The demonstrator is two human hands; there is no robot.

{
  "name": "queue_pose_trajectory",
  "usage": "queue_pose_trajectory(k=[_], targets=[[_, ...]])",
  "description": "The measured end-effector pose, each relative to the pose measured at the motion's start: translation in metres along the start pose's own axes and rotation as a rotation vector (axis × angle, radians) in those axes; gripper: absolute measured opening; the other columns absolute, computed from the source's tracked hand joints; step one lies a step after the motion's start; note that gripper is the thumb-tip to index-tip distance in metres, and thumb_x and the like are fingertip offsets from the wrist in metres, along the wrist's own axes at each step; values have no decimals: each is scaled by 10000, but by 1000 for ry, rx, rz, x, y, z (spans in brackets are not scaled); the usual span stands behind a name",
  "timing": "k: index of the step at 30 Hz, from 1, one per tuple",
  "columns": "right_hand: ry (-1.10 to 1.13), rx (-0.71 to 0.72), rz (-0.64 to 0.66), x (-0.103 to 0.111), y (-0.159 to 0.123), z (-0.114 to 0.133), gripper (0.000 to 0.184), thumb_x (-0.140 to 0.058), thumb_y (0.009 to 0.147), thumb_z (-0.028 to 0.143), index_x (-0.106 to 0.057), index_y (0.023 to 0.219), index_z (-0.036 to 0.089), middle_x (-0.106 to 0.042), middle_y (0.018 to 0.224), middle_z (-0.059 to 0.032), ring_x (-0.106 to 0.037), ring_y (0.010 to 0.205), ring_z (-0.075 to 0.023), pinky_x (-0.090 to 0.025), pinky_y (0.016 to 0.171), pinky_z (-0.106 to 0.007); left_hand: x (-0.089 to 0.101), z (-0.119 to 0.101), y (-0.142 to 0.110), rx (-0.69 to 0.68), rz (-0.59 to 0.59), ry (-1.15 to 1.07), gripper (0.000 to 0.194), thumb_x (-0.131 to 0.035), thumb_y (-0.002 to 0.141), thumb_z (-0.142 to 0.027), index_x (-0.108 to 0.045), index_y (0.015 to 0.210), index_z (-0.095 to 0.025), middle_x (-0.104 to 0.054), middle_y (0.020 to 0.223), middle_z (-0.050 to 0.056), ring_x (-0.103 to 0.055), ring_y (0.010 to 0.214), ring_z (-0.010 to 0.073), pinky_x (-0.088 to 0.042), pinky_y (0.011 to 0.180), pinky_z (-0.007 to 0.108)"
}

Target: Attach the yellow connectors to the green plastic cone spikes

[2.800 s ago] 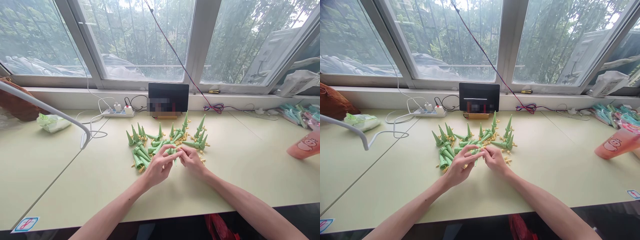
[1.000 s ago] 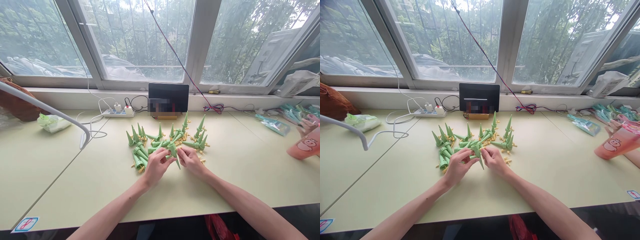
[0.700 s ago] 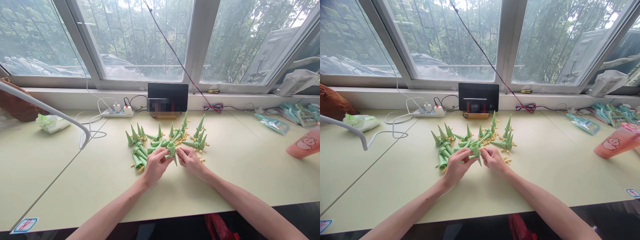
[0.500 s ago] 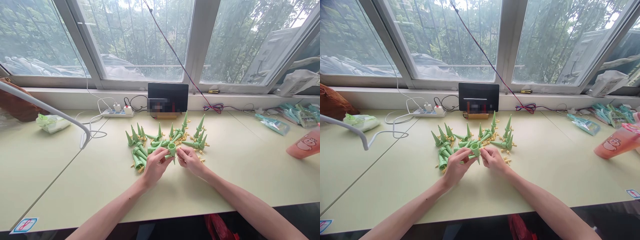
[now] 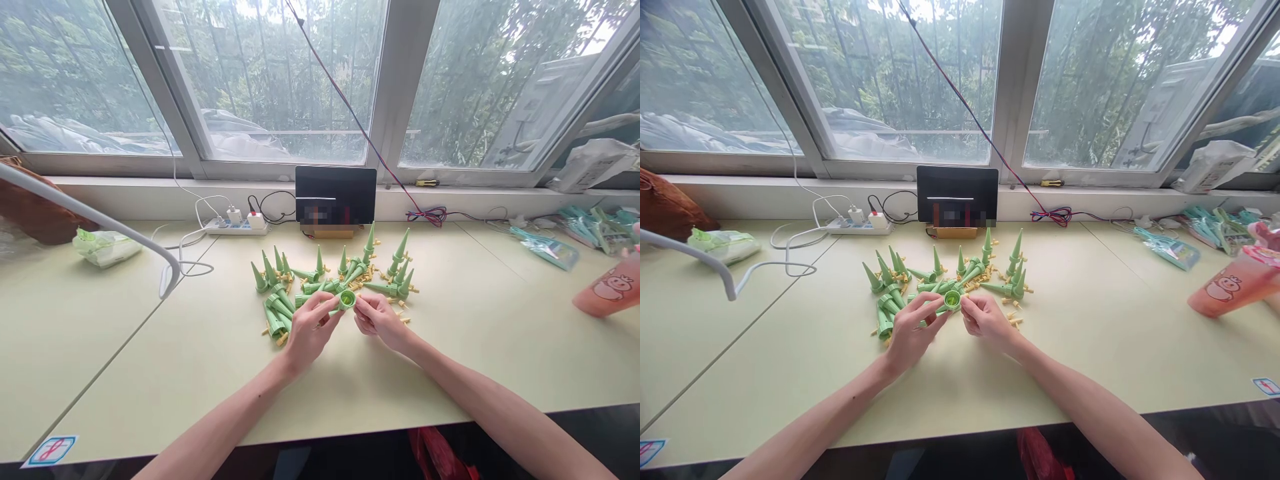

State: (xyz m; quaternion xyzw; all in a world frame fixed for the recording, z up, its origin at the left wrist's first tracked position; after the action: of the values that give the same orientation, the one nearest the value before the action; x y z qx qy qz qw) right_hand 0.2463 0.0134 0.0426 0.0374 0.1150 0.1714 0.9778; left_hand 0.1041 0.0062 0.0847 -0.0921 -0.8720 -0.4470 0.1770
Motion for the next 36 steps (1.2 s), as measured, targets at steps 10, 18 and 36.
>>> queue_pose_trajectory(k=[10,18,36], targets=[[-25,-19,27,-2,-1,-8,499,-586,951,531,-416,619,200,-350,461,85,-229,405,-56,-165,418,-240,-2,1,1,14,86,12,303,-540,974,-112,-730,1143,-277,-598,1024,44,-552,585,42,-447,476,163],[-75,-15,15,-6,-2,-3,527,-582,950,534,-380,591,205,-319,471,85,-226,422,-59,-168,429,-245,-1,0,-1,-41,49,103,328,-494,970,-80,-723,1108,-270,-577,1107,61,-561,598,41,-456,506,182],[-95,-1,3,-3,-2,3,502,-568,955,518,-375,608,212,-314,487,82,-230,433,-68,-169,438,-249,3,4,-2,104,-18,164,223,-644,899,-191,-708,1113,-198,-754,784,2,-494,412,61,-467,457,189]])
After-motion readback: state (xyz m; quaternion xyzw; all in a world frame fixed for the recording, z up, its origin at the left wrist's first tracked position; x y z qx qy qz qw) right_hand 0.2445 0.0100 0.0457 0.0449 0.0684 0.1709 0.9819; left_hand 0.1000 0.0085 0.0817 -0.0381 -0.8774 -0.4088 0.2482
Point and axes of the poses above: each hand's wrist, its own y-axis towards the middle knuckle, its own x-axis out of the back of the hand, z = x × y, the point moved 7 cm from there along y, towards the middle knuckle
